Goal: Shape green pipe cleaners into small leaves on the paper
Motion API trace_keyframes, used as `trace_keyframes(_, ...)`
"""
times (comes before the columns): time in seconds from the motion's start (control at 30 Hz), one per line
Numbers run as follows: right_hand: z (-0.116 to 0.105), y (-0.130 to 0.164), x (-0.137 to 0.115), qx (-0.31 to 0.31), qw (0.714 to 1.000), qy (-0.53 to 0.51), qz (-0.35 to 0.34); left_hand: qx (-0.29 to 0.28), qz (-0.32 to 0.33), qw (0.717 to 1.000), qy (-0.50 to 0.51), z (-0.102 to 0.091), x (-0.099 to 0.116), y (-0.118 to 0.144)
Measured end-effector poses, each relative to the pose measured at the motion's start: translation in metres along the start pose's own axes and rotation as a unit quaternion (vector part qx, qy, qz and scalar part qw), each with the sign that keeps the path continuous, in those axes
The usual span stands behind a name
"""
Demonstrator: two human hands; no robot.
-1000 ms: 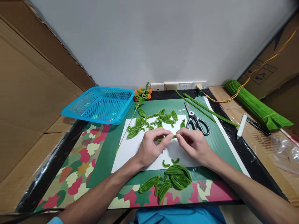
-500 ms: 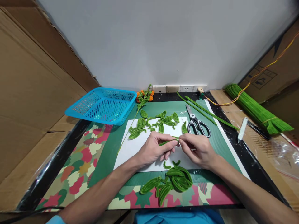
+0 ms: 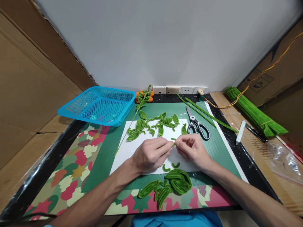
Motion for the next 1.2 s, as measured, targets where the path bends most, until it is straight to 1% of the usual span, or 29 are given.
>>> trace_keyframes(0.03,-0.002,0.001,-0.003,0.007,0.999,0.044,-0.023,0.007,-0.078,0.996,0.047,0.001,-0.007,0.000)
trace_keyframes(0.07,-0.005,0.002,-0.008,0.011,0.993,0.100,-0.056,-0.010,-0.167,0.980,0.111,0.006,-0.015,0.001)
trace_keyframes(0.1,-0.006,0.004,-0.013,0.010,0.982,0.160,-0.096,-0.048,-0.257,0.946,0.194,0.016,-0.021,0.003)
trace_keyframes(0.13,-0.005,0.006,-0.018,-0.004,0.964,0.223,-0.145,-0.096,-0.328,0.894,0.291,0.027,-0.023,0.007)
trace_keyframes(0.17,-0.004,0.009,-0.022,-0.023,0.939,0.279,-0.197,-0.131,-0.376,0.835,0.379,0.037,-0.021,0.010)
trace_keyframes(0.2,-0.002,0.012,-0.025,-0.043,0.912,0.325,-0.246,-0.148,-0.410,0.785,0.440,0.043,-0.020,0.012)
trace_keyframes(0.23,0.000,0.014,-0.027,-0.061,0.886,0.360,-0.286,-0.159,-0.430,0.744,0.486,0.047,-0.018,0.013)
trace_keyframes(0.27,0.001,0.016,-0.027,-0.073,0.865,0.382,-0.315,-0.164,-0.441,0.716,0.516,0.050,-0.017,0.014)
trace_keyframes(0.3,0.001,0.017,-0.027,-0.080,0.852,0.396,-0.333,-0.165,-0.444,0.702,0.533,0.051,-0.017,0.015)
trace_keyframes(0.33,0.000,0.017,-0.027,-0.084,0.847,0.401,-0.339,-0.167,-0.442,0.696,0.541,0.051,-0.017,0.015)
trace_keyframes(0.37,0.000,0.017,-0.027,-0.087,0.847,0.400,-0.338,-0.171,-0.436,0.695,0.546,0.051,-0.017,0.015)
trace_keyframes(0.43,0.000,0.016,-0.027,-0.090,0.864,0.380,-0.319,-0.176,-0.425,0.704,0.541,0.050,-0.016,0.015)
trace_keyframes(0.5,0.001,0.015,-0.027,-0.083,0.892,0.344,-0.281,-0.167,-0.416,0.731,0.514,0.046,-0.016,0.014)
trace_keyframes(0.57,0.000,0.012,-0.024,-0.054,0.932,0.288,-0.215,-0.139,-0.405,0.773,0.468,0.040,-0.017,0.010)
trace_keyframes(0.63,-0.002,0.011,-0.019,-0.021,0.960,0.229,-0.158,-0.105,-0.387,0.818,0.412,0.031,-0.017,0.006)
trace_keyframes(0.67,-0.003,0.011,-0.018,-0.013,0.967,0.210,-0.145,-0.094,-0.376,0.835,0.391,0.028,-0.017,0.004)
trace_keyframes(0.7,-0.003,0.011,-0.017,-0.012,0.968,0.206,-0.141,-0.089,-0.367,0.845,0.379,0.026,-0.016,0.003)
trace_keyframes(0.73,-0.002,0.010,-0.017,-0.018,0.965,0.214,-0.147,-0.089,-0.363,0.847,0.378,0.026,-0.016,0.002)
trace_keyframes(0.77,-0.002,0.010,-0.018,-0.032,0.958,0.233,-0.162,-0.093,-0.364,0.843,0.384,0.027,-0.016,0.003)
trace_keyframes(0.87,0.000,0.011,-0.022,-0.075,0.922,0.307,-0.225,-0.103,-0.385,0.814,0.422,0.032,-0.017,0.006)
trace_keyframes(0.97,-0.001,0.012,-0.025,-0.099,0.891,0.344,-0.277,-0.111,-0.393,0.797,0.445,0.036,-0.018,0.008)
trace_keyframes(1.03,-0.001,0.012,-0.024,-0.103,0.886,0.352,-0.285,-0.121,-0.394,0.787,0.460,0.038,-0.018,0.009)
trace_keyframes(1.2,-0.001,0.010,-0.024,-0.083,0.898,0.339,-0.269,-0.126,-0.408,0.759,0.491,0.044,-0.020,0.011)
Point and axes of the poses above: each hand's wrist, its own y-axis away from the middle knuckle, its own z-axis out of the palm, x = y × z, the point moved 6 cm from there along -y, towards the middle knuckle, and after that the axes turned 11 degrees about -y, right-handed, at the moved point
